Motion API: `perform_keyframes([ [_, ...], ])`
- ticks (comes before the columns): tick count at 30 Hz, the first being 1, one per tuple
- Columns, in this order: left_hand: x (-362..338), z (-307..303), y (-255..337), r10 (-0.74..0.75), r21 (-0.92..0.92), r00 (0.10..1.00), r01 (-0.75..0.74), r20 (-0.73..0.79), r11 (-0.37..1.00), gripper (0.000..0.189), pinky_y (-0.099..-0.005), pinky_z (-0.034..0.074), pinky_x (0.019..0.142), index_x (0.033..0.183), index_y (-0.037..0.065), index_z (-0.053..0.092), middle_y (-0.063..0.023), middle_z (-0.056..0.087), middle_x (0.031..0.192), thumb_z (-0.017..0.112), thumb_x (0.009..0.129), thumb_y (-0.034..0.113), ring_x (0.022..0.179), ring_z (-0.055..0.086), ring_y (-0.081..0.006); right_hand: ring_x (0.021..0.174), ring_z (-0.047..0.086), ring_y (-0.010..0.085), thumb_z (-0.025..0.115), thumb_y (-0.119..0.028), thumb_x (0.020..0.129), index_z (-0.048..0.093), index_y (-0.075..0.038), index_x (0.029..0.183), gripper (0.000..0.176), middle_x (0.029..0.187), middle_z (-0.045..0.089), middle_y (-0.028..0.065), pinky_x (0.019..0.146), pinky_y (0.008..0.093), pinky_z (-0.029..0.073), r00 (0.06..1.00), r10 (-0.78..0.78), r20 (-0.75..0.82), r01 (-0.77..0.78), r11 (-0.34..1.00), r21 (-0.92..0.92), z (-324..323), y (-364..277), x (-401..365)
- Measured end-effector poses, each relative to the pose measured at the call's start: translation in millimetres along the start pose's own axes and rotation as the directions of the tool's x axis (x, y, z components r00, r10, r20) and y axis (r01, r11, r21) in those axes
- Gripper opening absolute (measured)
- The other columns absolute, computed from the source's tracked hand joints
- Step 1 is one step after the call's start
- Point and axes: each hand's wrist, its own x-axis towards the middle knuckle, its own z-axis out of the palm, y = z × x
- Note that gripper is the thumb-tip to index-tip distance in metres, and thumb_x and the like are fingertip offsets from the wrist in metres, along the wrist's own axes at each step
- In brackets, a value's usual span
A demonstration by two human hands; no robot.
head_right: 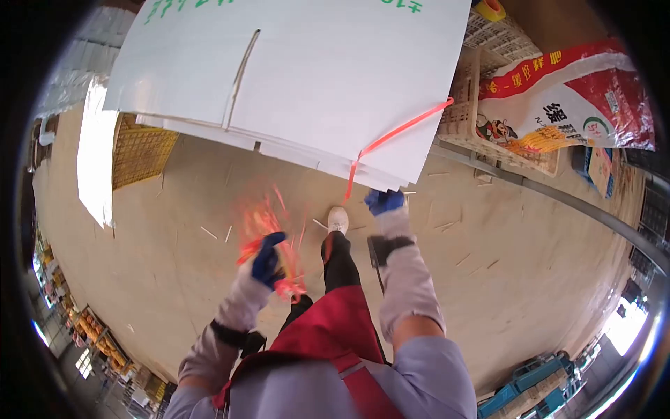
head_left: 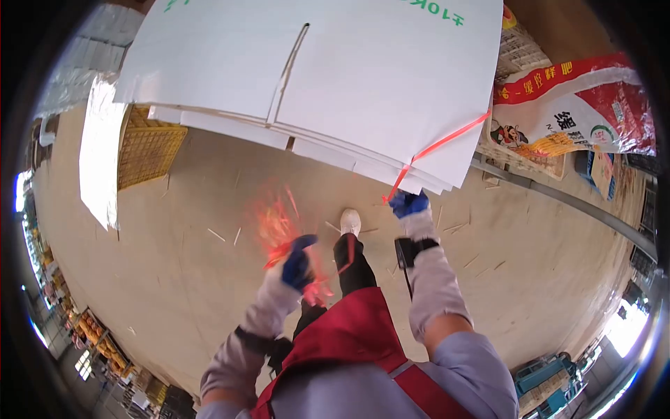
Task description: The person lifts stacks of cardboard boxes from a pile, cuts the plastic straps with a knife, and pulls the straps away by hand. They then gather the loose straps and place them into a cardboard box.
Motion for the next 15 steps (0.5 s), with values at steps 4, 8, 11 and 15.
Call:
perform_keyframes([
  [4,32.4,18.6,-47.1,-0.263,-0.031,0.963,0.262,-0.055,0.965,0.025,-0.0231,0.029,0.047,0.106,0.009,0.053,0.0050,0.041,0.061,0.049,0.093,0.030,0.047,0.032,-0.0067,0.049,0.036,0.0122,0.044,-0.033,0.093,0.053,-0.008,0.090,0.027,0.052,0.036,-0.0024,0.047,0.0290,0.030,0.990,0.053,0.128,-0.035,0.989,-0.141,28.3,33.3,-75.3],
  [8,39.9,44.3,-63.0,-0.303,-0.218,0.953,0.292,-0.017,0.931,0.030,-0.0231,0.030,0.047,0.113,0.008,0.052,0.0021,0.055,0.074,0.050,0.092,0.030,0.045,0.032,-0.0059,0.048,0.037,0.0136,0.050,-0.026,0.090,0.056,-0.007,0.090,0.020,0.056,0.042,-0.0002,0.048,0.0296,0.032,0.996,0.042,0.073,-0.028,0.983,-0.179,46.2,46.9,-129.9],
  [11,54.8,33.5,-84.8,-0.262,-0.275,0.943,0.313,0.207,0.909,0.034,-0.0229,0.031,0.047,0.118,0.007,0.051,-0.0002,0.058,0.087,0.050,0.092,0.030,0.045,0.032,-0.0052,0.054,0.043,0.0137,0.053,-0.019,0.088,0.055,-0.007,0.091,0.012,0.067,0.048,0.0025,0.051,0.0310,0.037,0.992,-0.121,0.044,0.128,0.944,-0.305,59.7,69.9,-160.3],
  [15,16.0,65.3,-54.3,-0.265,-0.344,0.937,0.332,0.227,0.879,0.036,-0.0221,0.033,0.045,0.120,0.006,0.051,0.0014,0.058,0.086,0.051,0.092,0.030,0.047,0.038,-0.0049,0.055,0.044,0.0131,0.053,-0.016,0.089,0.052,-0.006,0.089,0.011,0.067,0.047,0.0027,0.053,0.0307,0.040,0.997,-0.064,0.046,0.078,0.729,-0.680,85.4,110.6,-208.8],
])
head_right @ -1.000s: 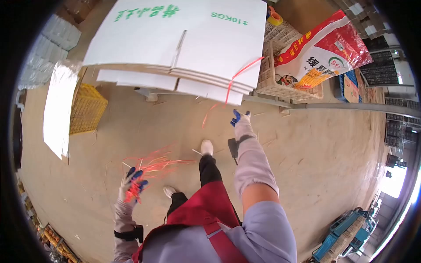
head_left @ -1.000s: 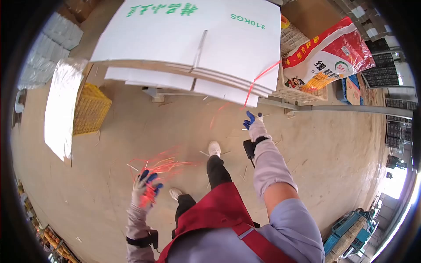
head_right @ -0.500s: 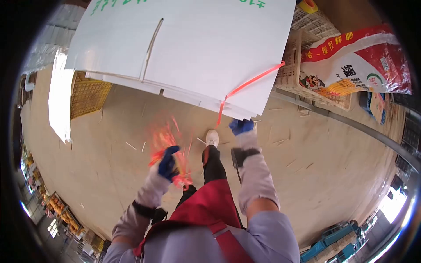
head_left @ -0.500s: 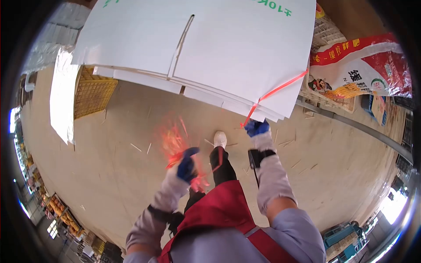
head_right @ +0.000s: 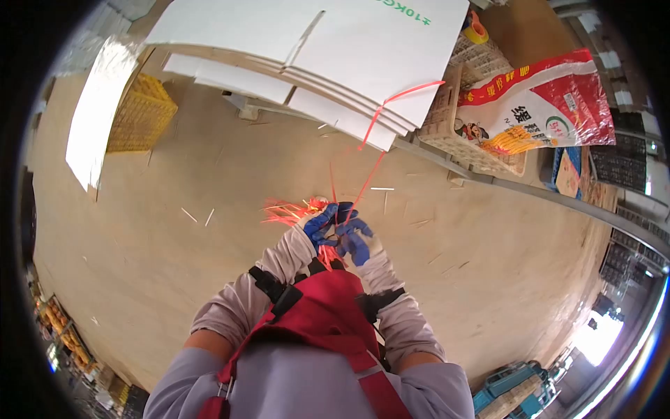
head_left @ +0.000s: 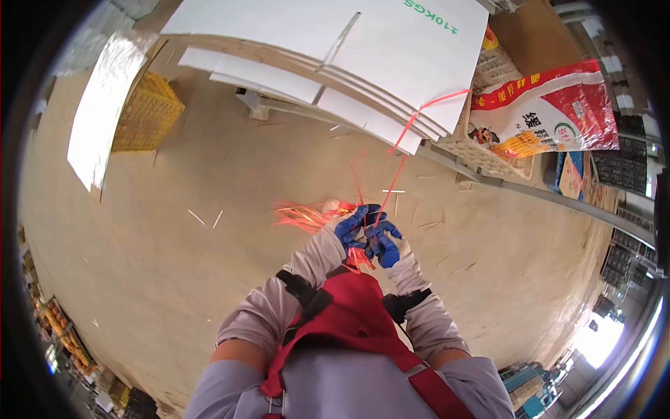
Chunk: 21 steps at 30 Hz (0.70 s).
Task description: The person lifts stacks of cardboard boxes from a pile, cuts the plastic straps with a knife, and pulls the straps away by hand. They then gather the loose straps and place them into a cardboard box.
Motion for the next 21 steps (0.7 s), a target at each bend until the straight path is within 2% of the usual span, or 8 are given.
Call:
perform_keyframes([
  [1,-15.3,6.0,1.9,0.006,0.039,0.999,-0.004,-0.044,0.999,0.036,-0.0220,0.034,0.045,0.119,0.006,0.051,0.0028,0.057,0.082,0.050,0.092,0.030,0.047,0.040,-0.0049,0.051,0.041,0.0131,0.049,-0.017,0.090,0.051,-0.005,0.087,0.012,0.060,0.043,0.0008,0.052,0.0308,0.039,0.999,-0.028,0.025,0.032,0.984,-0.178,11.4,3.7,-12.1],
  [3,-17.5,-62.1,-4.7,0.042,0.139,0.975,-0.074,0.219,0.988,0.037,-0.0228,0.041,0.046,0.118,0.006,0.051,0.0038,0.056,0.082,0.048,0.093,0.031,0.052,0.045,-0.0063,0.053,0.043,0.0138,0.047,-0.016,0.091,0.051,-0.005,0.087,0.012,0.060,0.041,-0.0002,0.052,0.0306,0.040,0.998,0.022,0.066,-0.006,0.972,-0.236,19.2,8.2,-43.5],
  [5,-43.6,-89.5,-1.3,0.079,0.051,0.889,-0.114,0.452,0.992,0.039,-0.0214,0.041,0.045,0.119,0.007,0.050,0.0042,0.056,0.087,0.045,0.093,0.036,0.054,0.045,-0.0062,0.057,0.047,0.0134,0.044,-0.011,0.091,0.047,-0.002,0.087,0.010,0.067,0.046,0.0023,0.052,0.0292,0.042,0.976,0.104,0.191,-0.111,0.993,0.028,8.1,20.3,-76.2],
  [9,-158.0,-52.6,19.3,0.262,0.366,0.964,-0.260,0.043,0.894,0.038,-0.0176,0.044,0.052,0.120,0.009,0.051,0.0025,0.058,0.093,0.046,0.094,0.035,0.050,0.041,-0.0001,0.050,0.036,0.0121,0.050,-0.017,0.090,0.045,-0.008,0.077,0.017,0.058,0.035,-0.0001,0.049,0.0280,0.032,0.991,-0.099,0.087,0.126,0.903,-0.411,22.5,19.7,-143.4],
  [11,-168.8,-76.5,15.7,0.290,0.340,0.952,-0.305,0.095,0.889,0.037,-0.0174,0.041,0.050,0.121,0.009,0.050,-0.0010,0.058,0.107,0.047,0.093,0.033,0.049,0.038,-0.0011,0.051,0.038,0.0150,0.052,-0.027,0.088,0.052,-0.010,0.082,0.018,0.054,0.036,-0.0024,0.053,0.0292,0.031,0.952,0.009,0.307,-0.118,0.933,0.341,7.6,27.0,-153.9],
  [17,-205.8,-93.4,16.4,0.600,-0.098,0.800,-0.595,0.022,0.797,0.037,-0.0212,0.034,0.048,0.126,0.009,0.045,-0.0059,0.054,0.121,0.044,0.093,0.024,0.046,0.030,-0.0042,0.045,0.035,0.0102,0.042,-0.025,0.093,0.058,-0.013,0.093,0.020,0.048,0.035,-0.0033,0.050,0.0271,0.031,0.966,-0.072,0.246,-0.031,0.920,0.391,30.7,8.8,-183.3],
  [18,-211.6,-96.3,19.3,0.637,-0.182,0.771,-0.622,0.028,0.761,0.038,-0.0217,0.035,0.049,0.127,0.009,0.045,-0.0046,0.058,0.113,0.046,0.092,0.023,0.046,0.031,-0.0046,0.045,0.035,0.0101,0.042,-0.026,0.094,0.057,-0.012,0.093,0.020,0.048,0.036,-0.0030,0.049,0.0271,0.031,0.997,-0.023,-0.075,0.048,0.936,0.348,39.2,2.2,-192.3],
  [21,-225.8,-132.0,39.4,0.783,-0.288,0.622,-0.750,-0.001,0.596,0.037,-0.0216,0.035,0.049,0.127,0.009,0.045,-0.0023,0.061,0.103,0.045,0.092,0.020,0.047,0.033,-0.0046,0.041,0.033,0.0107,0.043,-0.026,0.093,0.057,-0.012,0.093,0.019,0.047,0.037,-0.0017,0.044,0.0274,0.030,0.975,-0.082,-0.208,0.139,0.951,0.275,-20.1,1.0,-189.0],
])
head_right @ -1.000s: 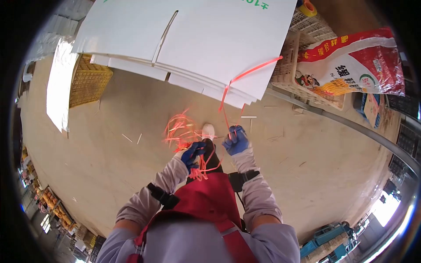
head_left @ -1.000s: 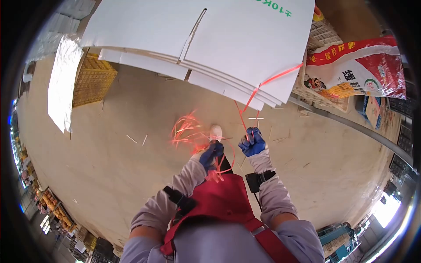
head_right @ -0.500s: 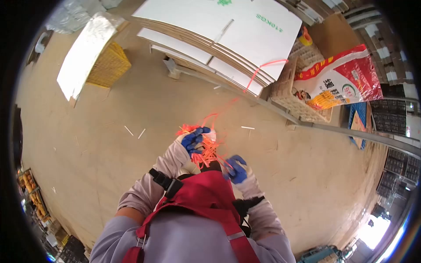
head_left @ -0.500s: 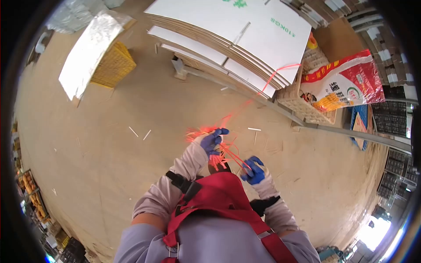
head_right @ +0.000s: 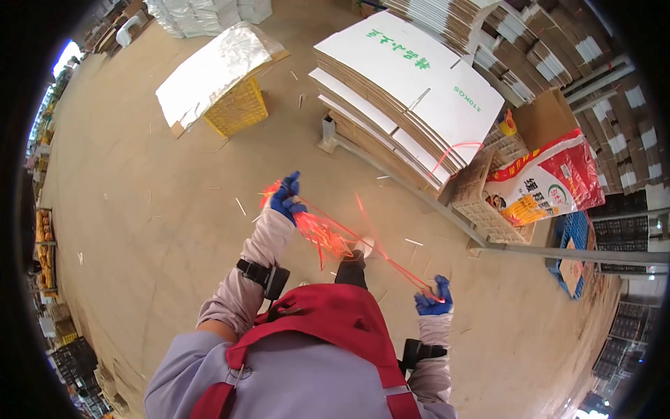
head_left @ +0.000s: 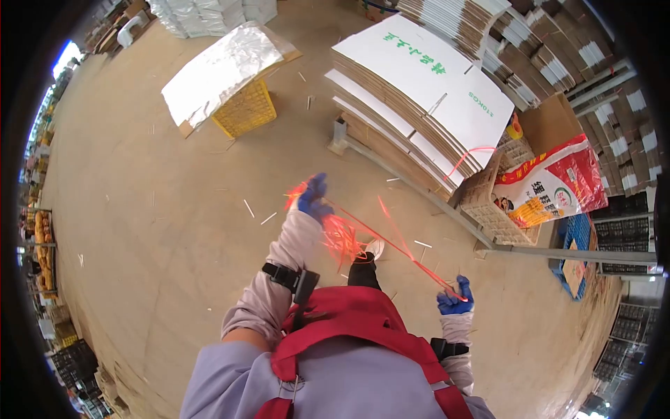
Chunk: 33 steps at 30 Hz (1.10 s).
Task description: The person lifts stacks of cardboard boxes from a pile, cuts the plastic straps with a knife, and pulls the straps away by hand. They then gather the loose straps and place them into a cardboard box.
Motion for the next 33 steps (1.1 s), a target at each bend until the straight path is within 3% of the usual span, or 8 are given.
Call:
perform_keyframes([
  [9,-63.4,-5.9,109.7,0.311,0.473,0.950,-0.264,-0.022,0.840,0.035,-0.0192,0.028,0.048,0.125,0.011,0.051,0.0088,0.039,0.073,0.047,0.090,0.014,0.051,0.031,-0.0033,0.040,0.040,0.0142,0.057,-0.021,0.085,0.059,-0.007,0.087,0.014,0.051,0.043,0.0022,0.040,0.0294,0.034,0.989,0.050,-0.138,-0.078,0.976,-0.204,-57.6,-3.2,29.3],
  [12,-91.3,-10.1,164.1,0.503,0.816,0.845,-0.154,-0.184,0.557,0.030,-0.0178,0.031,0.043,0.115,0.012,0.058,0.0053,0.045,0.062,0.049,0.091,0.026,0.048,0.038,-0.0034,0.058,0.057,0.0178,0.059,-0.024,0.084,0.059,-0.006,0.100,0.024,0.072,0.059,0.0098,0.052,0.0331,0.048,0.948,0.166,-0.273,-0.305,0.722,-0.621,-43.4,-12.0,59.3],
  [14,-67.3,-76.9,224.5,0.506,0.938,0.829,0.061,-0.237,0.340,0.025,-0.0185,0.037,0.045,0.104,0.011,0.064,-0.0012,0.054,0.072,0.054,0.088,0.026,0.055,0.050,-0.0065,0.094,0.057,0.0188,0.051,-0.016,0.089,0.049,-0.005,0.120,0.033,0.104,0.056,0.0103,0.085,0.0292,0.049,0.987,-0.149,0.065,0.095,0.201,-0.975,-27.0,-16.5,104.8],
  [16,-62.0,-8.5,193.3,0.549,0.996,0.832,0.087,-0.080,0.013,0.026,-0.0215,0.040,0.054,0.107,0.007,0.061,-0.0054,0.053,0.085,0.055,0.087,0.022,0.066,0.052,-0.0098,0.105,0.051,0.0179,0.057,-0.015,0.086,0.042,-0.006,0.128,0.045,0.119,0.047,0.0096,0.088,0.0271,0.046,0.970,-0.230,0.083,0.198,0.538,-0.819,35.3,-24.7,159.9],
  [22,36.8,176.7,-1.2,-0.195,0.887,0.895,-0.433,0.402,-0.162,0.034,-0.0303,0.048,0.081,0.116,-0.004,0.051,-0.0178,0.049,0.125,0.056,0.086,0.008,0.097,0.060,-0.0198,0.105,0.052,0.0329,0.068,-0.029,0.078,0.048,-0.006,0.120,0.051,0.120,0.048,0.0184,0.086,0.0384,0.044,0.920,-0.390,0.035,0.069,0.074,-0.995,139.3,-10.5,325.8],
  [26,104.4,223.5,-104.9,-0.432,0.896,0.875,-0.004,0.218,0.444,0.027,-0.0244,0.047,0.073,0.110,0.000,0.057,-0.0083,0.059,0.101,0.056,0.088,0.015,0.086,0.056,-0.0123,0.072,0.061,0.0203,0.060,-0.019,0.085,0.062,-0.006,0.091,0.014,0.074,0.062,0.0053,0.062,0.0287,0.049,0.926,-0.360,0.111,0.122,0.008,-0.993,126.8,-40.9,271.3],
  [28,141.8,246.8,-146.7,-0.562,0.930,0.786,-0.043,0.258,0.365,0.031,-0.0247,0.048,0.065,0.113,-0.005,0.054,-0.0073,0.062,0.094,0.054,0.090,0.016,0.078,0.058,-0.0108,0.063,0.061,0.0146,0.055,-0.020,0.089,0.061,-0.004,0.093,0.017,0.076,0.063,0.0088,0.054,0.0270,0.048,0.996,0.051,0.080,0.016,0.745,-0.667,119.8,-57.4,254.7],
  [33,215.9,223.9,-227.3,-0.849,0.841,0.507,0.387,0.148,0.378,0.030,-0.0269,0.048,0.072,0.108,-0.005,0.056,-0.0097,0.062,0.097,0.055,0.088,0.016,0.085,0.058,-0.0147,0.050,0.056,0.0106,0.049,-0.020,0.092,0.061,-0.005,0.093,0.019,0.066,0.061,0.0036,0.046,0.0247,0.045,0.981,-0.031,0.193,0.194,0.279,-0.941,112.5,-97.5,246.0],
])
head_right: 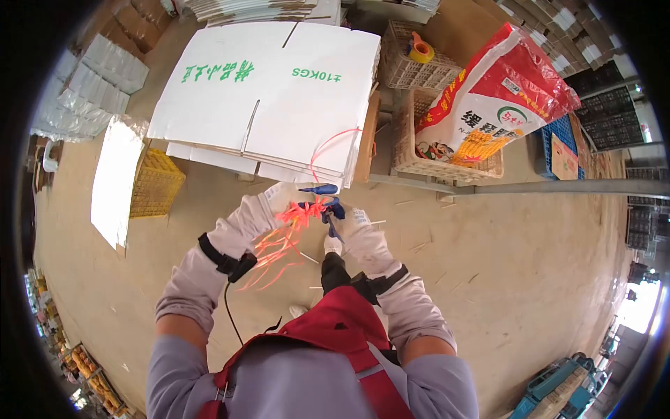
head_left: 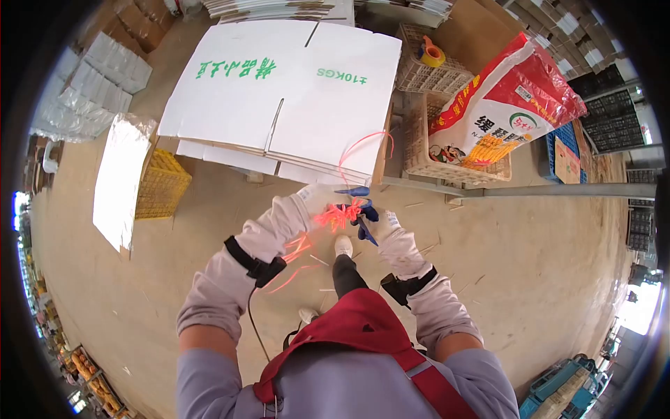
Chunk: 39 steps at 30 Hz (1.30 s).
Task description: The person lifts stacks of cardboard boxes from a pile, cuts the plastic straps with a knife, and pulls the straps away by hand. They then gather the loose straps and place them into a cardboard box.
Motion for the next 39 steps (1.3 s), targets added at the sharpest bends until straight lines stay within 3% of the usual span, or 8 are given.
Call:
perform_keyframes([
  [9,-43.0,33.3,-7.9,-0.159,-0.010,0.902,0.170,-0.401,0.985,0.029,-0.0286,0.047,0.061,0.105,-0.004,0.060,-0.0066,0.062,0.083,0.053,0.088,0.018,0.067,0.056,-0.0132,0.082,0.062,0.0247,0.058,-0.029,0.082,0.062,-0.010,0.099,0.026,0.085,0.064,0.0130,0.074,0.0331,0.049,0.987,0.008,0.159,0.018,0.987,-0.159,-28.5,-65.5,-50.9],
  [11,-99.8,69.1,-2.1,0.229,0.517,0.943,-0.075,-0.242,0.853,0.029,-0.0233,0.044,0.055,0.108,-0.002,0.059,-0.0045,0.060,0.081,0.052,0.089,0.018,0.065,0.053,-0.0086,0.096,0.060,0.0227,0.064,-0.020,0.078,0.053,-0.008,0.118,0.043,0.105,0.061,0.0120,0.085,0.0330,0.047,0.918,-0.396,0.027,0.347,0.831,0.435,-25.2,-44.3,-75.2],
  [16,-199.7,97.7,-58.7,0.254,0.339,0.948,-0.179,-0.190,0.923,0.036,-0.0186,0.033,0.046,0.112,0.000,0.056,-0.0024,0.055,0.073,0.055,0.088,0.027,0.052,0.042,-0.0043,0.099,0.058,0.0207,0.066,-0.022,0.077,0.041,-0.011,0.130,0.060,0.109,0.059,0.0109,0.085,0.0284,0.046,0.630,-0.768,0.112,0.762,0.640,0.100,55.7,-25.4,-142.8],
  [18,-242.2,106.1,-88.2,0.354,0.142,0.898,-0.328,-0.261,0.934,0.039,-0.0205,0.033,0.051,0.118,0.000,0.051,-0.0003,0.053,0.076,0.051,0.091,0.029,0.053,0.040,-0.0055,0.088,0.062,0.0200,0.062,-0.033,0.081,0.049,-0.015,0.125,0.048,0.096,0.064,0.0089,0.076,0.0291,0.047,0.761,-0.442,0.474,0.580,0.791,-0.193,99.2,11.0,-171.9],
  [28,-317.8,150.5,-95.4,0.597,-0.093,0.779,-0.620,-0.194,0.779,0.031,-0.0219,0.027,0.047,0.117,0.007,0.050,0.0037,0.050,0.077,0.045,0.094,0.027,0.039,0.030,-0.0046,0.076,0.060,0.0338,0.049,-0.043,0.088,0.060,-0.023,0.111,0.032,0.085,0.064,0.0150,0.063,0.0404,0.046,0.925,-0.380,0.022,0.380,0.918,-0.115,88.3,112.7,-342.0],
  [34,-219.0,250.1,-111.9,0.287,0.374,0.952,-0.229,-0.106,0.899,0.041,-0.0211,0.024,0.040,0.111,0.000,0.051,0.0061,0.037,0.056,0.051,0.091,0.036,0.043,0.032,-0.0033,0.094,0.056,0.0374,0.052,-0.043,0.086,0.054,-0.023,0.120,0.040,0.101,0.061,0.0187,0.086,0.0421,0.042,0.969,0.195,0.155,-0.098,0.872,-0.480,-0.1,188.9,-407.5],
  [36,-156.6,296.4,-125.2,0.270,0.850,0.946,-0.288,0.180,0.442,0.035,-0.0208,0.032,0.045,0.112,0.004,0.058,0.0061,0.041,0.062,0.056,0.088,0.028,0.052,0.038,-0.0047,0.116,0.047,0.0324,0.061,-0.034,0.083,0.039,-0.015,0.133,0.059,0.125,0.049,0.0180,0.098,0.0371,0.035,0.974,-0.172,-0.146,0.099,0.907,-0.409,-48.0,204.4,-444.9],
  [39,-51.8,374.8,-183.8,0.061,0.642,0.954,-0.244,0.294,0.727,0.034,-0.0244,0.044,0.065,0.116,0.008,0.058,-0.0014,0.057,0.078,0.060,0.085,0.022,0.078,0.053,-0.0101,0.128,0.034,0.0260,0.068,-0.019,0.077,0.021,-0.004,0.141,0.080,0.139,0.034,0.0144,0.102,0.0351,0.030,0.878,-0.304,-0.370,0.440,0.816,0.374,-133.2,209.8,-472.8],
])
